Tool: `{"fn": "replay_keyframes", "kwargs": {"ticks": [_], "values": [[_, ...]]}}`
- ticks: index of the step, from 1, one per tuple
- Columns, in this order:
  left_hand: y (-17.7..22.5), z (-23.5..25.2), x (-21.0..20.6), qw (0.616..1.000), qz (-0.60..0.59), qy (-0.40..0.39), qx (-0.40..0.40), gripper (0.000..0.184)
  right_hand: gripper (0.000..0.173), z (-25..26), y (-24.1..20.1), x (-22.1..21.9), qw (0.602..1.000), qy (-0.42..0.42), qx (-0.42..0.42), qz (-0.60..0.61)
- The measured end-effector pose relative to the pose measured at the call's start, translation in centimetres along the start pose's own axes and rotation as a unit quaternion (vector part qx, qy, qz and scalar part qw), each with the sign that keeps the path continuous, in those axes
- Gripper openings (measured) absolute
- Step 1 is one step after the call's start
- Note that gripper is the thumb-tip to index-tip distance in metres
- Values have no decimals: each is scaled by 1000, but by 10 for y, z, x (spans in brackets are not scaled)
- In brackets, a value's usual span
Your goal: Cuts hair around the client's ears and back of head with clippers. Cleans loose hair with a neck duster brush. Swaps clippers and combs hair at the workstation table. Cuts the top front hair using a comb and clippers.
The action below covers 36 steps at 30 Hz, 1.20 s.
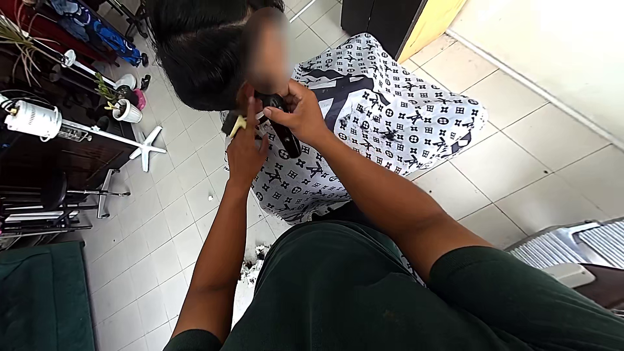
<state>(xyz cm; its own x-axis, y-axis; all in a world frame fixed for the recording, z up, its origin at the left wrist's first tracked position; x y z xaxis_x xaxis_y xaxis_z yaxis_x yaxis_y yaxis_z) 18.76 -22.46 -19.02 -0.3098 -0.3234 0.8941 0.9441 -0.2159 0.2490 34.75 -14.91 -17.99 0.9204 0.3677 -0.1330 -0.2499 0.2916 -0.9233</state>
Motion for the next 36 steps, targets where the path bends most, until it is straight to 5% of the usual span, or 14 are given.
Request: {"fn": "replay_keyframes", "kwargs": {"ticks": [2, 3, 6, 8, 12, 14, 18, 20, 22, 24, 29, 32, 34, 36], "values": [[-19, -14, -3, 979, -63, 144, -130, 44, 17, -19, -4, 7, 995, 21, -9, 100], [-24, -18, 1, 976, -111, 137, -131, 35, 16, -27, -4, 12, 988, 32, -21, 146], [-22, -12, 29, 954, -284, -91, 32, 25, 14, -46, 1, 27, 972, 67, -65, 218], [-12, 3, 50, 918, -341, -195, 59, 17, 12, -53, 4, 34, 971, 76, -76, 214], [32, 44, 90, 917, -355, -178, -44, 15, 10, -63, 6, 44, 970, 76, -77, 218], [50, 65, 100, 920, -355, -162, -25, 13, 8, -68, 9, 43, 960, 81, -79, 256], [48, 67, 99, 893, -301, -296, 155, 25, 51, -82, 10, 45, 931, 64, -109, 342], [51, 65, 97, 881, -291, -338, 156, 23, 63, -85, 5, 49, 935, 62, -152, 315], [65, 75, 99, 886, -352, -276, 120, 19, 67, -90, 2, 49, 939, 59, -195, 275], [73, 89, 98, 884, -408, -203, 105, 15, 53, -97, -4, 44, 941, 49, -215, 257], [49, 47, 95, 892, -372, -209, 151, 18, 44, -93, -9, 46, 950, 57, -188, 242], [34, 16, 79, 958, -266, 51, 91, 14, 45, -77, 4, 42, 963, 78, -160, 202], [26, 17, 58, 954, -210, 210, 43, 16, 40, -66, 9, 33, 974, 68, -122, 178], [22, 24, 42, 942, -178, 281, 39, 15, 34, -56, 10, 19, 979, 52, -85, 178]]}}
Point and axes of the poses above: each hand's wrist, its own z-axis towards the middle knuckle, its own x-axis out of the back of the hand, y = z × x, the point moved 2 cm from there along z, towards the middle knuckle, and after that the axes turned 4 degrees about -x, right-handed, at the moved point
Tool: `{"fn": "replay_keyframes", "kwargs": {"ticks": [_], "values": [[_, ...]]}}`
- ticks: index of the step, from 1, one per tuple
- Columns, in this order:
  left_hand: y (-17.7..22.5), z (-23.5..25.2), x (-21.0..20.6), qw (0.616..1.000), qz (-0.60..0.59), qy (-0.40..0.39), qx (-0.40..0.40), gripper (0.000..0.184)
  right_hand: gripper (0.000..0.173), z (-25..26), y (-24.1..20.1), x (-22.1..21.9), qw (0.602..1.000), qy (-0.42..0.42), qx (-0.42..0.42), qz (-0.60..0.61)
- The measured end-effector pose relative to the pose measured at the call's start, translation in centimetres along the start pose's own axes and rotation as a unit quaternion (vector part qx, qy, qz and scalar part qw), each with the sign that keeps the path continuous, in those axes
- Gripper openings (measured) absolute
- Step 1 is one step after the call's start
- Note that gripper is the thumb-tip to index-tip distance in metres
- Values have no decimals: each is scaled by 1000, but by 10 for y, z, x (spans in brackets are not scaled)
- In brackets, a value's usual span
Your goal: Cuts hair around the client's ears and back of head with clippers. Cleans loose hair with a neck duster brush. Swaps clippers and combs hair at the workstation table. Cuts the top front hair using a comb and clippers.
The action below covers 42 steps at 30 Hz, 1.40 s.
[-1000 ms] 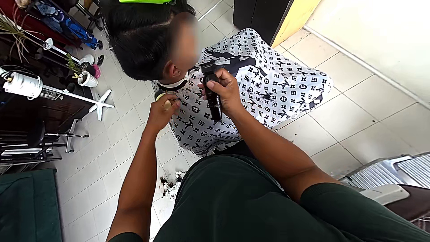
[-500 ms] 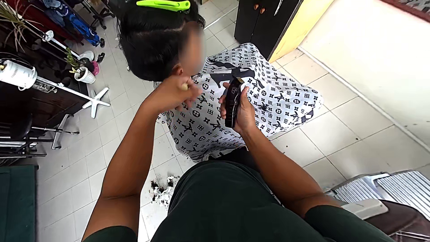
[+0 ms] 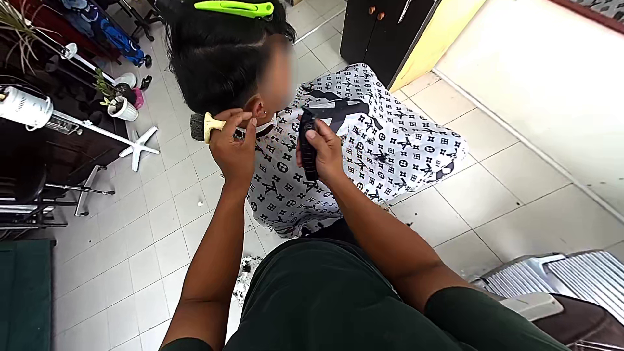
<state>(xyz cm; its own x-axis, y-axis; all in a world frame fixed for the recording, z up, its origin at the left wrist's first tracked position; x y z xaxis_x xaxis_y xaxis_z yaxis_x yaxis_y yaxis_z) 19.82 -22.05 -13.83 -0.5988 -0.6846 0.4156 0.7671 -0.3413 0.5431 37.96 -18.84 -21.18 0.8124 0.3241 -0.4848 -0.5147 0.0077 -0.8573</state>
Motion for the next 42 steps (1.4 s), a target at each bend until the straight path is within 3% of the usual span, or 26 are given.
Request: {"fn": "replay_keyframes", "kwargs": {"ticks": [4, 7, 10, 16, 29, 42], "values": [[-6, 2, -17, 999, 3, 49, 4, 16, 17, 14, 2, -23, 997, -46, 4, 67], [-13, 8, -22, 998, -6, 41, 36, 16, 32, 27, 4, -26, 997, -42, -29, 61], [-14, 10, -21, 997, -18, 16, 77, 17, 19, 37, 0, -29, 999, -33, -10, 13], [-15, 9, -21, 991, -56, 6, 119, 14, 29, 50, 2, -33, 995, -27, 50, -79], [-19, 8, -22, 978, -115, -3, 173, 13, 25, 61, 4, -42, 992, -49, 72, -91], [-22, 8, -21, 977, -122, -4, 176, 11, 23, 64, 7, -42, 994, -30, 56, -84]]}}
Point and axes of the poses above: each hand's wrist, its own z-axis towards the middle knuckle, its own x-axis out of the back of the hand, y = z × x, the point moved 2 cm from there along z, towards the middle knuckle, and after that the axes turned 4 degrees about -x, right-handed, at the moved point
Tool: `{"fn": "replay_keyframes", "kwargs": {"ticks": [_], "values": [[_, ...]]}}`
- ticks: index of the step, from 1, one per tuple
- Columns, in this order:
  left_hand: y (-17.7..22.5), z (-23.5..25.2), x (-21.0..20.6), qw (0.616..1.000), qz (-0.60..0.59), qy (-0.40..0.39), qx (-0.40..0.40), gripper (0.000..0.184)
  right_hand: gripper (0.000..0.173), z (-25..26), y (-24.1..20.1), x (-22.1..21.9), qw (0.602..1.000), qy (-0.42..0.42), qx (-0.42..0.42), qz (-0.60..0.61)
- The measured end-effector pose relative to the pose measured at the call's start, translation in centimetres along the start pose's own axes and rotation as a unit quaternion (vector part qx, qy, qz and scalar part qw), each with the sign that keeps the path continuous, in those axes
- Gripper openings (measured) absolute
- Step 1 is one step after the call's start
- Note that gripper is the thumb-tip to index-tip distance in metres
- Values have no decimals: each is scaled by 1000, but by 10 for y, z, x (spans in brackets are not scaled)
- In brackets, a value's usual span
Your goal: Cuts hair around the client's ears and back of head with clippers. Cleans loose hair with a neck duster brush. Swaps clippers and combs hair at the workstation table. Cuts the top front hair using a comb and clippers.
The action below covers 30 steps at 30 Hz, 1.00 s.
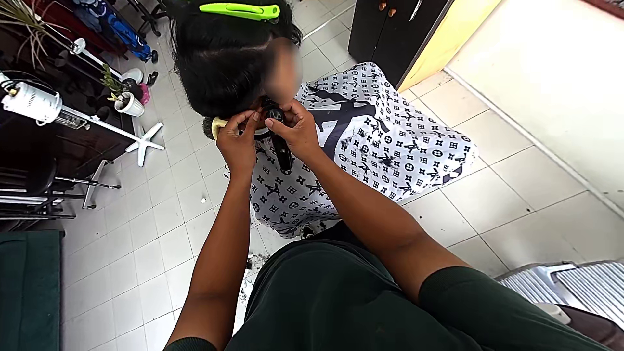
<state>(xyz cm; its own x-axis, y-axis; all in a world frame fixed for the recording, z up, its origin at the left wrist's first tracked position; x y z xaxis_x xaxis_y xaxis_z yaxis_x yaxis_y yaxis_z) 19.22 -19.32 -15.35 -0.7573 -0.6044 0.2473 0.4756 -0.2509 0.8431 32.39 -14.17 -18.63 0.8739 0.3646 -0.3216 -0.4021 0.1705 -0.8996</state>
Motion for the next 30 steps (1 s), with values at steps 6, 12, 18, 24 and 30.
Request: {"fn": "replay_keyframes", "kwargs": {"ticks": [6, 12, 18, 24, 30], "values": [[1, 0, 1, 1000, 3, -2, 8, 11, 24, -3, -1, 0, 1000, -2, 7, 3], [0, 2, 0, 1000, -2, -9, 7, 11, 18, -2, -3, -1, 999, 21, -28, 5], [19, -32, 10, 985, 30, -58, -162, 25, 10, -38, -18, 24, 988, 79, -103, 78], [49, -7, -31, 913, -217, -342, -32, 17, 14, -79, -41, 73, 985, 126, -111, 43], [57, 12, -35, 894, -173, -407, 80, 23, 12, -101, -58, 107, 981, 165, -104, 15]]}}
Point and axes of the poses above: each hand's wrist, its own z-axis towards the middle knuckle, its own x-axis out of the back of the hand, y = z × x, the point moved 2 cm from there along z, towards the middle knuckle, and after that the axes turned 4 degrees about -x, right-handed, at the moved point
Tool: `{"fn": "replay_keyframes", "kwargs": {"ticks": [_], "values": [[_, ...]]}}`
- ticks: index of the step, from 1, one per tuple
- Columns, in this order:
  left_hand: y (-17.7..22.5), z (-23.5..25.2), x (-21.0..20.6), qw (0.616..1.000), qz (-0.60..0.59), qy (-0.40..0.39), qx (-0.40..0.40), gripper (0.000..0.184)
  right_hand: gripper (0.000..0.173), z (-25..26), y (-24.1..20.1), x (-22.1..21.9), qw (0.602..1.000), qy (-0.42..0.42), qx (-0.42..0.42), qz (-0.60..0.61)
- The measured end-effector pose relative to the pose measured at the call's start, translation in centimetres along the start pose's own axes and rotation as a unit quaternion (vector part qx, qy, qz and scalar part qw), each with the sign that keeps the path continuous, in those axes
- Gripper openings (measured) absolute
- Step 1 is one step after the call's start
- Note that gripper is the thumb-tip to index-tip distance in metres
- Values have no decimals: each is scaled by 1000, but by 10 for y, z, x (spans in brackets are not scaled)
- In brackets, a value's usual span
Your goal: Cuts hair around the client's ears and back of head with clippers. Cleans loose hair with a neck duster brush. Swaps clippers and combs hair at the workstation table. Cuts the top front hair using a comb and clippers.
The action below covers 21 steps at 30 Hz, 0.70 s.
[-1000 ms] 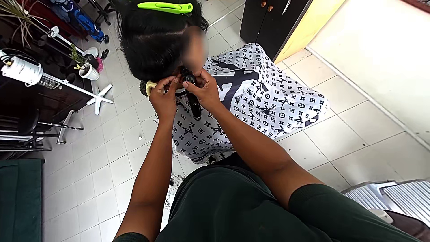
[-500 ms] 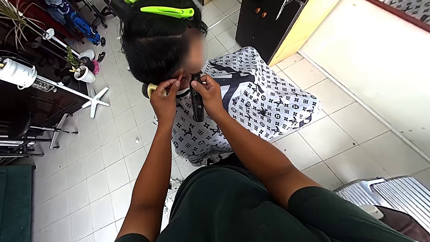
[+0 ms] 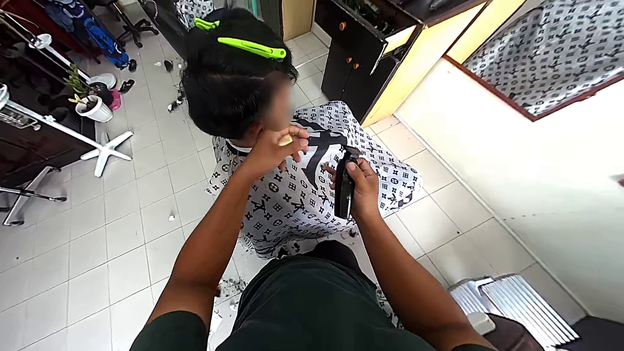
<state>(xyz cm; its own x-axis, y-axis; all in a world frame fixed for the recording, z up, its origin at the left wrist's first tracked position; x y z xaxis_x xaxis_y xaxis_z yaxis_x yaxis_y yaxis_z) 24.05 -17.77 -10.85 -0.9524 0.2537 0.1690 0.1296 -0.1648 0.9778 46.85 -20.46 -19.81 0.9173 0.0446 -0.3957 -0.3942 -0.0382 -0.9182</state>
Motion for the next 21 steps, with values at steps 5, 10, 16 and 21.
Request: {"fn": "replay_keyframes", "kwargs": {"ticks": [5, 10, 16, 21], "values": [[33, -63, 78, 875, 229, 267, -332, 14, 17, 5, -9, 26, 996, -69, 7, 65], [31, -63, 131, 837, 419, 279, -216, 63, 30, 6, -16, 18, 989, -127, -50, 58], [-5, -46, 139, 859, 408, 209, -229, 79, 22, 4, -12, -14, 980, -187, -35, -58], [-17, -38, 142, 860, 369, 224, -271, 75, 33, 4, -15, -62, 968, -201, 26, -151]]}}
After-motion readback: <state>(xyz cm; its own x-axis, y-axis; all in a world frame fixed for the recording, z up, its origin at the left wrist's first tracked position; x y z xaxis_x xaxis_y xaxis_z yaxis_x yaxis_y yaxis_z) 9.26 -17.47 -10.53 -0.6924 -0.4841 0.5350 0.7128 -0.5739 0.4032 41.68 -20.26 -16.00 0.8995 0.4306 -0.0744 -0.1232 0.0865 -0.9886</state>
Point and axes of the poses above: each hand's wrist, its own z-axis towards the middle knuckle, its own x-axis out of the back of the hand, y = z × x, the point moved 2 cm from there along z, towards the middle knuckle, and after that the axes turned 4 degrees about -x, right-handed, at the moved point
